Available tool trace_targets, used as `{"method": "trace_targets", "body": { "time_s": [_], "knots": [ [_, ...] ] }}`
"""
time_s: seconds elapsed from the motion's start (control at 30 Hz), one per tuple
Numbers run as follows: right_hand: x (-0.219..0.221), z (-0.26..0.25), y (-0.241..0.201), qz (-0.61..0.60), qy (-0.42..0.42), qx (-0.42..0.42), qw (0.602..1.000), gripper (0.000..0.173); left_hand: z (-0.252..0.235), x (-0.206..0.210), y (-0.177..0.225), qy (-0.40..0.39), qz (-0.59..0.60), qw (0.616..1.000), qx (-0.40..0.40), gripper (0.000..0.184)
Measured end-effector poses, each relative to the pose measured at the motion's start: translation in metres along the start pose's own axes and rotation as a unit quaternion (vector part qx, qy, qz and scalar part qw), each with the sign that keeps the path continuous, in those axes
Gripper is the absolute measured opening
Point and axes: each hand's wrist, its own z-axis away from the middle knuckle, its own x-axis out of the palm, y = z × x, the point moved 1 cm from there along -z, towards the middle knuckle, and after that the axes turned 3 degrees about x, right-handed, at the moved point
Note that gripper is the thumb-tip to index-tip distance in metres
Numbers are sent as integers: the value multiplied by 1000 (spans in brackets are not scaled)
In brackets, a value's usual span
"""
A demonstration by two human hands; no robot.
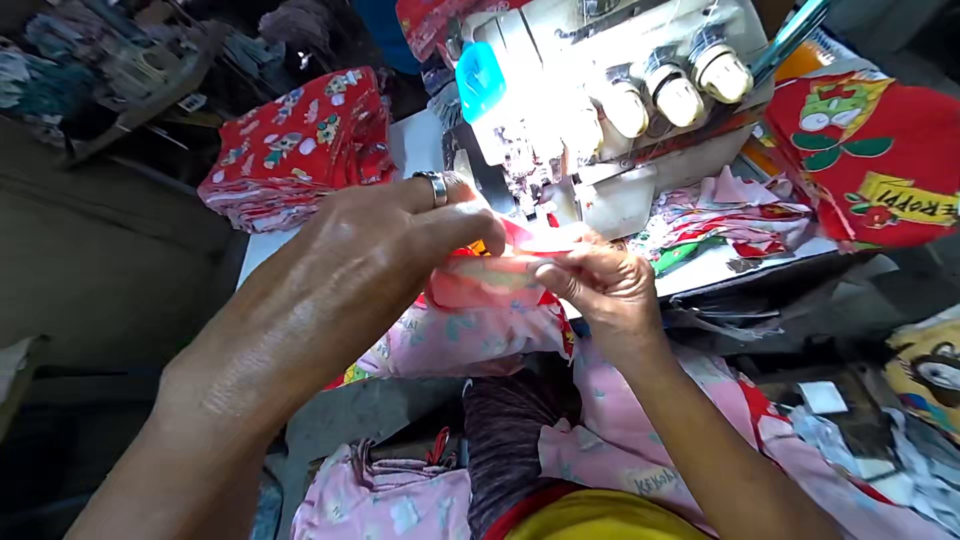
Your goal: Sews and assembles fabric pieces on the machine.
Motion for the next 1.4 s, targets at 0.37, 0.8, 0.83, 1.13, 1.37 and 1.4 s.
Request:
{"method": "trace_targets", "body": {
  "time_s": [0.37, 0.8, 0.83, 1.13, 1.37, 1.4],
  "knots": [
    [3, -12, 9, 49, 54, -16, 997, 14, 11, 10, -33, -9, 74, 988, -133, 24],
    [-1, -19, 13, 91, 30, -35, 995, 13, 8, 15, -18, -35, 195, 980, -12, 22],
    [-2, -19, 14, 92, 28, -37, 995, 13, 7, 15, -17, -29, 192, 981, -8, 21],
    [1, -23, 10, 103, 37, -45, 993, 12, 12, 39, 2, 164, 117, 976, -86, 46],
    [2, -24, 8, 113, 74, -12, 991, 11, 31, 176, 43, 332, -33, 923, -192, 60],
    [1, -24, 8, 116, 71, -13, 991, 11, 33, 177, 40, 344, -15, 914, -216, 54]
  ]
}}
